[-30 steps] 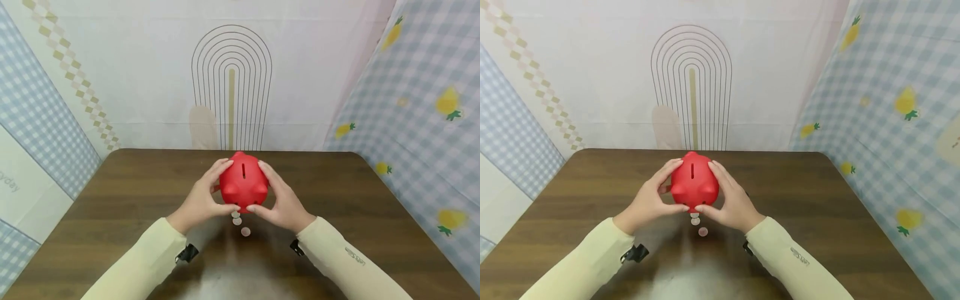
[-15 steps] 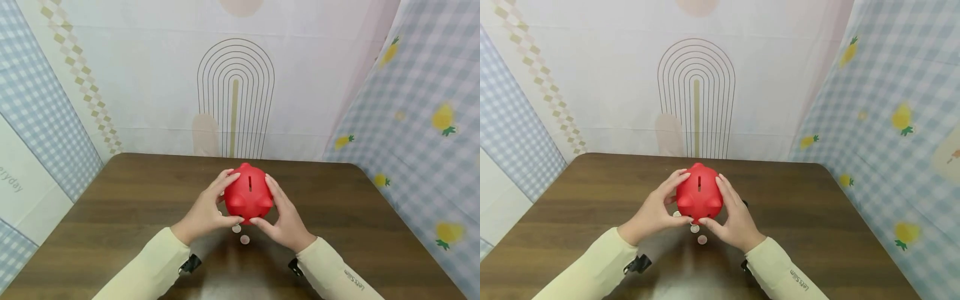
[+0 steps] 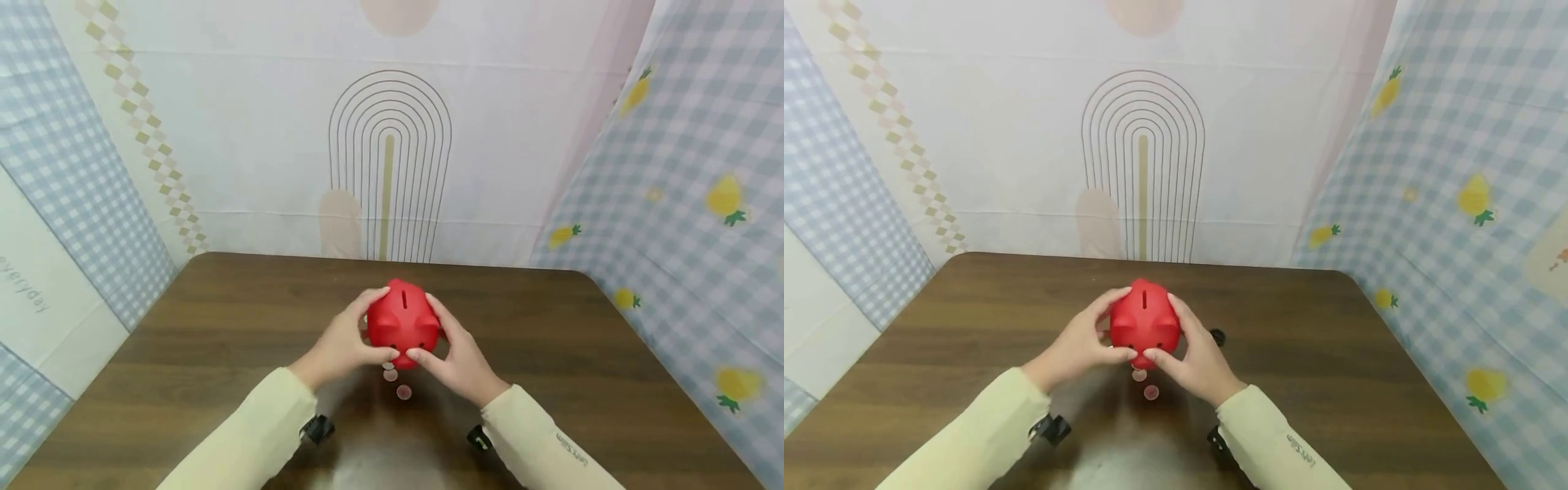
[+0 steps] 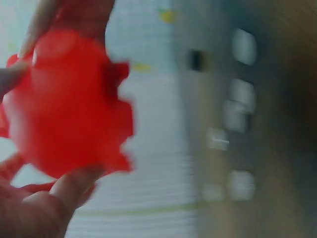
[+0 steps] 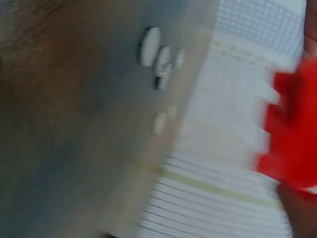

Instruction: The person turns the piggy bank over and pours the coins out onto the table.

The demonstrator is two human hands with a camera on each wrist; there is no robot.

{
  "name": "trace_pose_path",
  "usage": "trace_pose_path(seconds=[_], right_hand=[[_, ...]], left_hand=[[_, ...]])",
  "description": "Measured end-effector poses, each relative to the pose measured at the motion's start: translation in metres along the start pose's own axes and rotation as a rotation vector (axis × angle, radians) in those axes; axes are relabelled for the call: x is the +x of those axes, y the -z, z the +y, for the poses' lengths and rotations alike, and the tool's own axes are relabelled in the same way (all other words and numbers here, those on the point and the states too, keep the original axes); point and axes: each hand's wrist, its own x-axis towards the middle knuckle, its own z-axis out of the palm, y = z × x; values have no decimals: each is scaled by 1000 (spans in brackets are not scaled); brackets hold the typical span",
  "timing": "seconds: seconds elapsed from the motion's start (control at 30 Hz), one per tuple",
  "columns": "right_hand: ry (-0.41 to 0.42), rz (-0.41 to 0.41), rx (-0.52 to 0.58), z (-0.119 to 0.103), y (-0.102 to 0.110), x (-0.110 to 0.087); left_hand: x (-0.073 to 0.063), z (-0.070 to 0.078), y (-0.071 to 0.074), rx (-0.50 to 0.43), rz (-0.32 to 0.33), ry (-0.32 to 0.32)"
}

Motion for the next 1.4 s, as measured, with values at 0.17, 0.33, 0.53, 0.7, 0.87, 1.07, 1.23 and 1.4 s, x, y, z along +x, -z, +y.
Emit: trace_pose_path(seconds=[0.17,0.33,0.53,0.7,0.87,1.07,1.23,1.4], right_hand=[[76,55,10,0,-1,-3],[124,80,-14,-4,3,7],[44,48,-25,-6,8,5],[-17,48,4,-3,9,4],[53,87,6,-5,6,-3],[-137,32,59,-1,7,-1],[-329,-27,172,1,11,3],[-422,-135,257,2,15,8]], left_hand=[[-1,4,-3,41,-1,-80],[4,3,1,84,36,-160],[10,0,2,58,-24,-64],[14,-2,-2,61,-29,-48],[6,4,-2,93,-31,-67],[16,-13,-2,34,-58,-16],[16,-20,-2,-46,-65,77],[10,-26,-6,-112,-46,114]])
